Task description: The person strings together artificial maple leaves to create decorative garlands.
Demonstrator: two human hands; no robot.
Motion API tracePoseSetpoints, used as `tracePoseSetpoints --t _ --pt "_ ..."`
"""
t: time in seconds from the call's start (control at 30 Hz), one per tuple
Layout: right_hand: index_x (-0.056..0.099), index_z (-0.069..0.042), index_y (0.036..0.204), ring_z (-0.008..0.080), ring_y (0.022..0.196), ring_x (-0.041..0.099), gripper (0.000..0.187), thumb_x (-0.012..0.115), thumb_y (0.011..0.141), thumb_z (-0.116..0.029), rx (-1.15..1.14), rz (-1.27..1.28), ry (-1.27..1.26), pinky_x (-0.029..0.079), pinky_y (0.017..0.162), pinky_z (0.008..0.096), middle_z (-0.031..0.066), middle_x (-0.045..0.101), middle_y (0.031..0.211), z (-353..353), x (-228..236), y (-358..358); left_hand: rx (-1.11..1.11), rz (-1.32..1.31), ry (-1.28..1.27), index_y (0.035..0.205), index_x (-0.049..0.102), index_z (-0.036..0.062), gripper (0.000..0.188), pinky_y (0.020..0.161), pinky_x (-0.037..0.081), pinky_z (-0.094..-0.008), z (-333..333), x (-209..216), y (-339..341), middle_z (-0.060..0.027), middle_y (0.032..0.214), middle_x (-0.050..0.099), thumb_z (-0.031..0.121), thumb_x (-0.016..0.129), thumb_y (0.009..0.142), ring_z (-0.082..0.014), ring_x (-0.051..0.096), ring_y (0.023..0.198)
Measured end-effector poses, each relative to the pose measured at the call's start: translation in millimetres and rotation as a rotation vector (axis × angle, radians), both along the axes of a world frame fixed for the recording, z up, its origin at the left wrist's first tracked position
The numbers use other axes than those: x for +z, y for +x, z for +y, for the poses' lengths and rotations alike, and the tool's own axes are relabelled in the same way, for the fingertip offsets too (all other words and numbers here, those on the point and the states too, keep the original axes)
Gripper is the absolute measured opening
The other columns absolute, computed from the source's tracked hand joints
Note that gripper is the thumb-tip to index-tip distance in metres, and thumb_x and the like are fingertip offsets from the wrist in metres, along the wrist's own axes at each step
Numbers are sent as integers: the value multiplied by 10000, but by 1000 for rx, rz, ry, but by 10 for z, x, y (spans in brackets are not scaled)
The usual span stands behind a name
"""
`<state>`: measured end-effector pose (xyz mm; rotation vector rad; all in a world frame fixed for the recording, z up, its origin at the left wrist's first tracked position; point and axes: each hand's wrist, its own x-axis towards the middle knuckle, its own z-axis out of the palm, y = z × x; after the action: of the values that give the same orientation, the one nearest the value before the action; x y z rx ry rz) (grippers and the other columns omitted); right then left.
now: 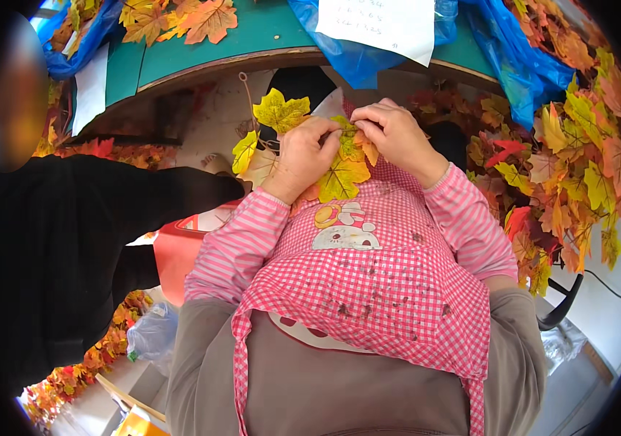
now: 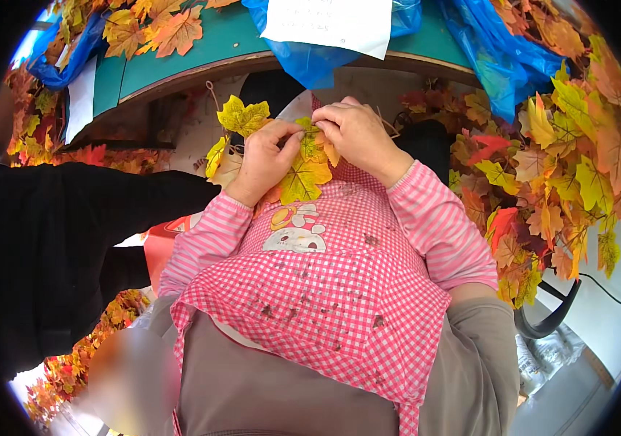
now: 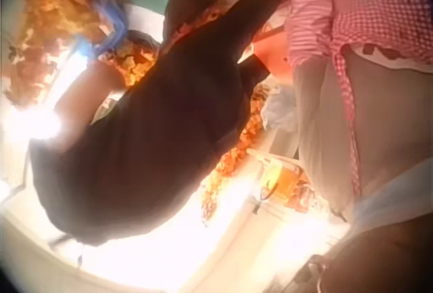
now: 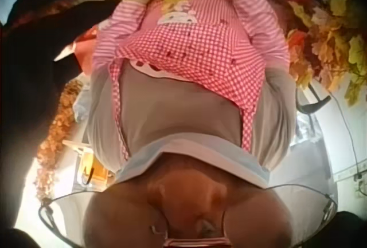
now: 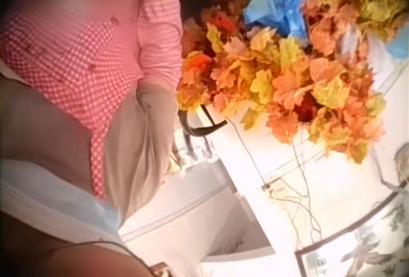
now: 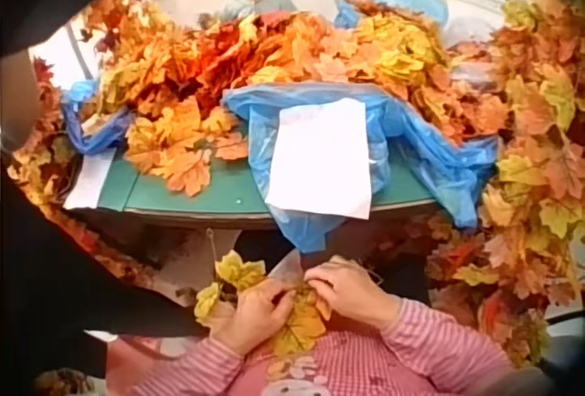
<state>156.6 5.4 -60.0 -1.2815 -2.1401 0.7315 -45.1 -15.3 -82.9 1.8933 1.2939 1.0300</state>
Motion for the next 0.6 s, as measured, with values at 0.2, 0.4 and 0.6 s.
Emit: tracePoseSetpoints --t 0.2,0.4,0.6 --pt "698 -113 975 246 933 601 131 623 884 -170 -13 -85 33 444 812 420 22 701 953 41 -35 -21 -4 10 0 899 690 43 109 680 529 -376 42 9 -8 -130 852 681 117 656 827 -313 671 773" --pt "685 -89 988 243 910 599 123 634 882 -123 7 -115 45 443 830 385 34 690 920 61 -9 -55 -3 33 -19 895 689 48 111 676 528 -376 73 12 -5 -119 846 680 120 649 821 -309 671 775" --pt "696 -114 948 233 946 589 109 623 873 -142 13 -127 31 404 859 410 22 693 917 65 -34 -86 -8 25 -19 892 687 47 108 677 529 -384 63 14 -7 -123 843 677 116 642 822 -319 667 766"
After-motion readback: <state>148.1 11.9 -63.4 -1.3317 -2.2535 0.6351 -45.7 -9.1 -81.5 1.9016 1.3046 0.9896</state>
